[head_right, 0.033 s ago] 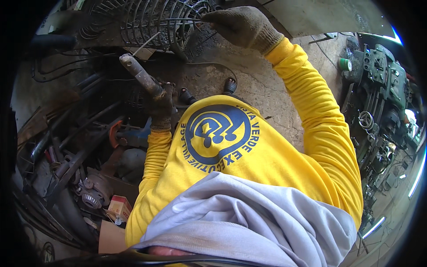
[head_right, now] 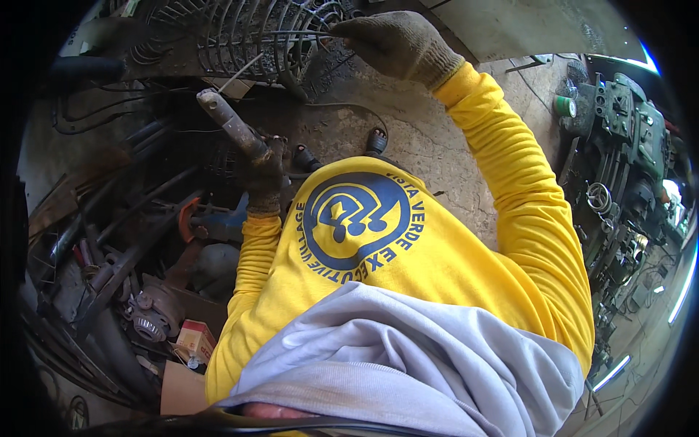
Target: The person uses an angle grinder on a metal structure, performs welding with a welding rod and electrode holder, and strikes the welded area with a hammer.
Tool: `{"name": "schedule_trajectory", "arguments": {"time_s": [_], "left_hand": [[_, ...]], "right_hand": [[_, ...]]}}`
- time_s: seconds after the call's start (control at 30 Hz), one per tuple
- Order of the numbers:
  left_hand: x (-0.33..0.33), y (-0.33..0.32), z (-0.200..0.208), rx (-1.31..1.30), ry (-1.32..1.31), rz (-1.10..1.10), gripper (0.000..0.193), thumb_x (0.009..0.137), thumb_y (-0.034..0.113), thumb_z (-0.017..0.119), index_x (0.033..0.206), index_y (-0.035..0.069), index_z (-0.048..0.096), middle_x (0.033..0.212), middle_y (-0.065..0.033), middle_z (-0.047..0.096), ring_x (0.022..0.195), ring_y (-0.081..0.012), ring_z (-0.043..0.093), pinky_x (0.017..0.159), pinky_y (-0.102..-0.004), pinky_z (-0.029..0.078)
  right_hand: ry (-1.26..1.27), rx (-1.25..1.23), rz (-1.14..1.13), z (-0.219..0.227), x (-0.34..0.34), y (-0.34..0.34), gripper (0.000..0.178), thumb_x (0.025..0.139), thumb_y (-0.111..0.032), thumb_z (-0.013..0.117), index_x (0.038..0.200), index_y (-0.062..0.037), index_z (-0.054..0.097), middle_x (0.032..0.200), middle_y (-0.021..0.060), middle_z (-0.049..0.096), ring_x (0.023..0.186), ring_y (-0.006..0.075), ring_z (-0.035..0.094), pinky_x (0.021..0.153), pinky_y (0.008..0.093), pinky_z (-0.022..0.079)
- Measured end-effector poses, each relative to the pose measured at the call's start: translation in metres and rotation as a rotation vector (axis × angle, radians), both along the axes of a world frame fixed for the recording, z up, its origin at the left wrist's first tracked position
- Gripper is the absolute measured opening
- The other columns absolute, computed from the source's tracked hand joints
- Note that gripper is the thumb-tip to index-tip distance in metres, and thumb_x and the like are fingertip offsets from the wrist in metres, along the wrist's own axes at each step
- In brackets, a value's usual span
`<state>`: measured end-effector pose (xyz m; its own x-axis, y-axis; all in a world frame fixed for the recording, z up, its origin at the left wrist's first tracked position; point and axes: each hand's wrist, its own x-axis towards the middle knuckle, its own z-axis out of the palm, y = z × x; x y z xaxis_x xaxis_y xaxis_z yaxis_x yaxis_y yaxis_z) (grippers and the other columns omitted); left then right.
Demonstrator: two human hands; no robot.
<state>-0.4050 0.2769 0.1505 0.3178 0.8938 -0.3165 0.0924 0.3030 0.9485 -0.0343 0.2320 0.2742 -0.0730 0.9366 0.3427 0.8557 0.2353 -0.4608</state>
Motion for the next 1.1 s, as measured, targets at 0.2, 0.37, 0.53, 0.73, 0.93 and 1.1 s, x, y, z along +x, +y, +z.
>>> {"name": "schedule_trajectory", "arguments": {"time_s": [0.2,0.37,0.53,0.73,0.93,1.1], "left_hand": [[-0.009,0.002,0.004,0.294,0.193,-0.246,0.037,0.092,0.016,0.07,0.122,0.004,0.053,0.096,-0.0079,0.062,0.082,-0.0212,0.064,0.073,-0.0323,0.054],[-0.007,-0.007,0.002,0.617,0.501,-0.224,0.045,0.093,0.019,0.072,0.129,0.0,0.054,0.104,-0.012,0.064,0.088,-0.023,0.065,0.078,-0.0324,0.056],[0.005,-0.007,0.018,0.58,0.624,-0.179,0.051,0.089,0.027,0.077,0.125,-0.002,0.057,0.102,-0.0161,0.064,0.087,-0.031,0.066,0.078,-0.0382,0.054],[-0.005,-0.007,0.013,0.875,0.657,-0.304,0.043,0.094,0.025,0.072,0.125,0.001,0.054,0.106,-0.0128,0.061,0.094,-0.027,0.063,0.081,-0.0392,0.053],[-0.035,0.006,0.021,-0.188,-0.234,0.001,0.028,0.093,0.022,0.072,0.113,0.008,0.059,0.105,-0.0022,0.063,0.098,-0.0192,0.061,0.086,-0.036,0.05],[-0.041,0.025,0.097,-0.255,-0.648,-0.246,0.025,0.094,0.01,0.067,0.117,0.009,0.056,0.111,-0.0052,0.06,0.101,-0.021,0.059,0.092,-0.0404,0.051]], "right_hand": [[0.013,-0.009,-0.006,-0.002,-0.005,0.003,0.024,0.097,-0.023,0.067,0.119,-0.0175,0.075,0.1,0.0096,0.076,0.081,0.0264,0.074,0.075,0.0328,0.061],[0.007,-0.032,0.011,0.008,-0.01,0.006,0.027,0.093,-0.014,0.07,0.12,-0.0097,0.073,0.099,0.0133,0.076,0.082,0.0292,0.074,0.076,0.0337,0.062],[0.022,-0.052,-0.02,0.015,-0.014,0.002,0.026,0.093,-0.014,0.07,0.119,-0.0111,0.074,0.1,0.0131,0.076,0.082,0.0287,0.074,0.077,0.0334,0.062],[-0.001,-0.001,-0.036,0.007,-0.01,-0.006,0.025,0.094,-0.016,0.07,0.118,-0.0125,0.074,0.099,0.0134,0.076,0.08,0.0295,0.074,0.072,0.0344,0.061],[0.055,-0.03,-0.094,0.032,-0.034,-0.013,0.025,0.089,-0.019,0.073,0.114,-0.0156,0.075,0.084,0.0111,0.074,0.069,0.029,0.071,0.064,0.037,0.059],[0.051,-0.041,-0.069,0.047,-0.077,-0.012,0.031,0.085,-0.024,0.072,0.115,-0.0146,0.069,0.066,0.0076,0.064,0.057,0.0271,0.065,0.051,0.0402,0.049]]}}
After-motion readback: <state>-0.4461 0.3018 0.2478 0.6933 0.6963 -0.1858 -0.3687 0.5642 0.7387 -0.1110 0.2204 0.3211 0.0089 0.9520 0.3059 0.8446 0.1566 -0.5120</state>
